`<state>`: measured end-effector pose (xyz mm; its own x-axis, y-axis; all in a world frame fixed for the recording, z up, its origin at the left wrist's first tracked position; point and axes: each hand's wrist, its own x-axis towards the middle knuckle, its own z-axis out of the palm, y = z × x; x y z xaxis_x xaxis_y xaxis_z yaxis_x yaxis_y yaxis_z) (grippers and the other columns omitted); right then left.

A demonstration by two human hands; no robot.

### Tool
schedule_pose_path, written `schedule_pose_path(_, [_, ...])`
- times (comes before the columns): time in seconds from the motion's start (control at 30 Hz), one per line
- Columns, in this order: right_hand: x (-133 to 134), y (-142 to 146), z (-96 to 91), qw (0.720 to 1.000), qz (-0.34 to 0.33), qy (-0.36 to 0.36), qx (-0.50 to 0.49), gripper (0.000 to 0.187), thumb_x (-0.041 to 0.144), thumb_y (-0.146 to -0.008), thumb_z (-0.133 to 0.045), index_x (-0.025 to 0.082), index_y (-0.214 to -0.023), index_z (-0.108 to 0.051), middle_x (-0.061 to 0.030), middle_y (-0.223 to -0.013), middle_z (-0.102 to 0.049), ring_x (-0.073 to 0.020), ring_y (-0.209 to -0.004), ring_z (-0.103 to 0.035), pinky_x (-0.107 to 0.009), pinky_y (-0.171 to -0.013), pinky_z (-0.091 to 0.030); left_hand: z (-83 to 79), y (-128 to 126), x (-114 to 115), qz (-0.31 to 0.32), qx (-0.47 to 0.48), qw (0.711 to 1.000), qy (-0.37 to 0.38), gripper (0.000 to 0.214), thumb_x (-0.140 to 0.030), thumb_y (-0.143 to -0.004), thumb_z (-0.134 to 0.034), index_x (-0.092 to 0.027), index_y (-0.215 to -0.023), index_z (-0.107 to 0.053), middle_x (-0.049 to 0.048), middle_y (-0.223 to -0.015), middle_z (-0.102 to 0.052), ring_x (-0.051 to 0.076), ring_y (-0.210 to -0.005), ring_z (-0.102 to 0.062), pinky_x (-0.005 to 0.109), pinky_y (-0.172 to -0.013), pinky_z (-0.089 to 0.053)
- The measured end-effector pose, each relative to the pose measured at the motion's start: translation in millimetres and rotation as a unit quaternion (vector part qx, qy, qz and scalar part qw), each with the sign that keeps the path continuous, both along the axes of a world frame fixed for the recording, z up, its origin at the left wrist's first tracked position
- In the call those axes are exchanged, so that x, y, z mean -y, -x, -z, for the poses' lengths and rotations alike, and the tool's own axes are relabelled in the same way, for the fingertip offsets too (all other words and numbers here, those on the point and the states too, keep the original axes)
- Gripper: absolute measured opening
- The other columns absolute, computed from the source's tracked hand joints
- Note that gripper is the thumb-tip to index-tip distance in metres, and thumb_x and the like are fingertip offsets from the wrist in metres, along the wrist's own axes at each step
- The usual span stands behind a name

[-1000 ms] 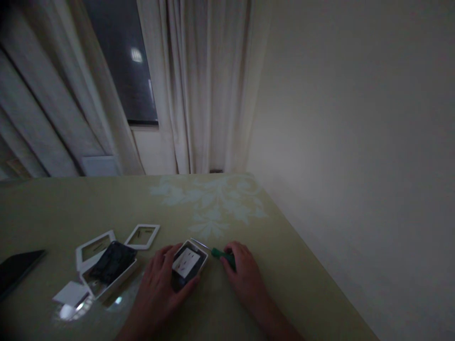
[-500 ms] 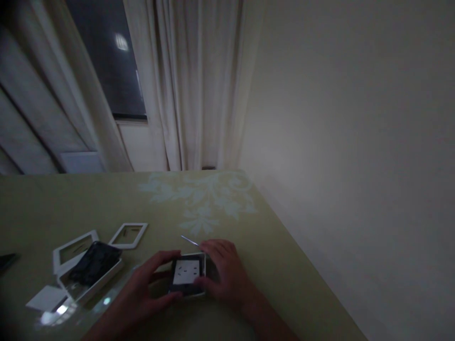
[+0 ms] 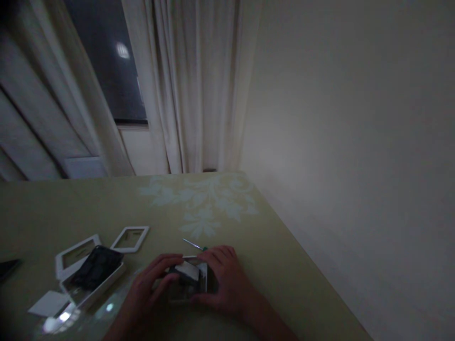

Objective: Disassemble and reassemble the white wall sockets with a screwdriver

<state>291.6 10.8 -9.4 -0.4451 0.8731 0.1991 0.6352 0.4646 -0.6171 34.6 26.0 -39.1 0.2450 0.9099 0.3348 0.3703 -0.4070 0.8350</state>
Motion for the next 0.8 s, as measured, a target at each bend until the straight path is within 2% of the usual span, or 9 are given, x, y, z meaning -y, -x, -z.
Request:
schedule_pose_path(0.2, [0, 1, 1.7, 1.0, -0.005, -0.006, 0.008, 0.079, 0.058, -0.076, -0.096, 0.027, -0.142, -0.067, -0.0097, -0.14, -0.07, -0.0322, -0.13, -0.061, -0.046, -0.116, -0.039, -2.9, 0, 2, -0.053, 0.029, 0.997, 0.045, 0.048, -0.065, -0.102, -0.054, -0.026, -0.108, -0.081, 0.0084, -0.104, -0.084, 0.03, -0.093, -0.08, 0.041, -0.085, -0.066])
schedule_pose_path(0.37, [0, 2, 1.6, 1.0, -0.007, -0.007, 0.008, 0.079, 0.06, -0.077, -0.094, 0.028, -0.144, -0.067, -0.0103, -0.14, -0.071, -0.033, -0.129, -0.061, -0.047, -0.116, -0.04, -0.8, 0, -2, -0.069, 0.162, 0.974, 0.143, 0.062, -0.077, -0.099, -0.055, -0.021, -0.108, -0.08, 0.0077, -0.099, -0.083, 0.03, -0.095, -0.081, 0.042, -0.086, -0.068])
schedule_pose_path(0.5, [1, 3, 0.3, 1.0, 0.004, -0.005, 0.018, 0.078, 0.057, -0.076, -0.096, 0.028, -0.143, -0.068, -0.0105, -0.14, -0.071, -0.0335, -0.129, -0.061, -0.047, -0.115, -0.04, -5.1, -3, -3, -0.063, 0.241, 0.953, 0.173, 0.063, -0.079, -0.096, -0.059, -0.019, -0.103, -0.078, 0.007, -0.095, -0.082, 0.028, -0.094, -0.081, 0.039, -0.09, -0.068])
schedule_pose_path(0.63, [1, 3, 1.0, 1.0, 0.006, -0.002, 0.021, 0.079, 0.063, -0.077, -0.093, 0.029, -0.144, -0.067, -0.01, -0.14, -0.071, -0.0328, -0.129, -0.061, -0.046, -0.116, -0.041, -10.0, -8, 1, -0.063, 0.276, 0.939, 0.195, 0.056, -0.074, -0.099, -0.061, -0.02, -0.108, -0.075, 0.0068, -0.105, -0.081, 0.027, -0.098, -0.08, 0.037, -0.09, -0.067])
schedule_pose_path(0.8, [0, 2, 5.1, 1.0, 0.004, -0.013, 0.016, 0.077, 0.065, -0.081, -0.089, 0.024, -0.143, -0.068, -0.0134, -0.142, -0.069, -0.0347, -0.131, -0.06, -0.049, -0.117, -0.041, -9.2, -11, 4, -0.04, 0.289, 0.931, 0.218, 0.056, -0.075, -0.098, -0.062, -0.022, -0.111, -0.073, 0.0087, -0.122, -0.08, 0.028, -0.108, -0.079, 0.039, -0.093, -0.067])
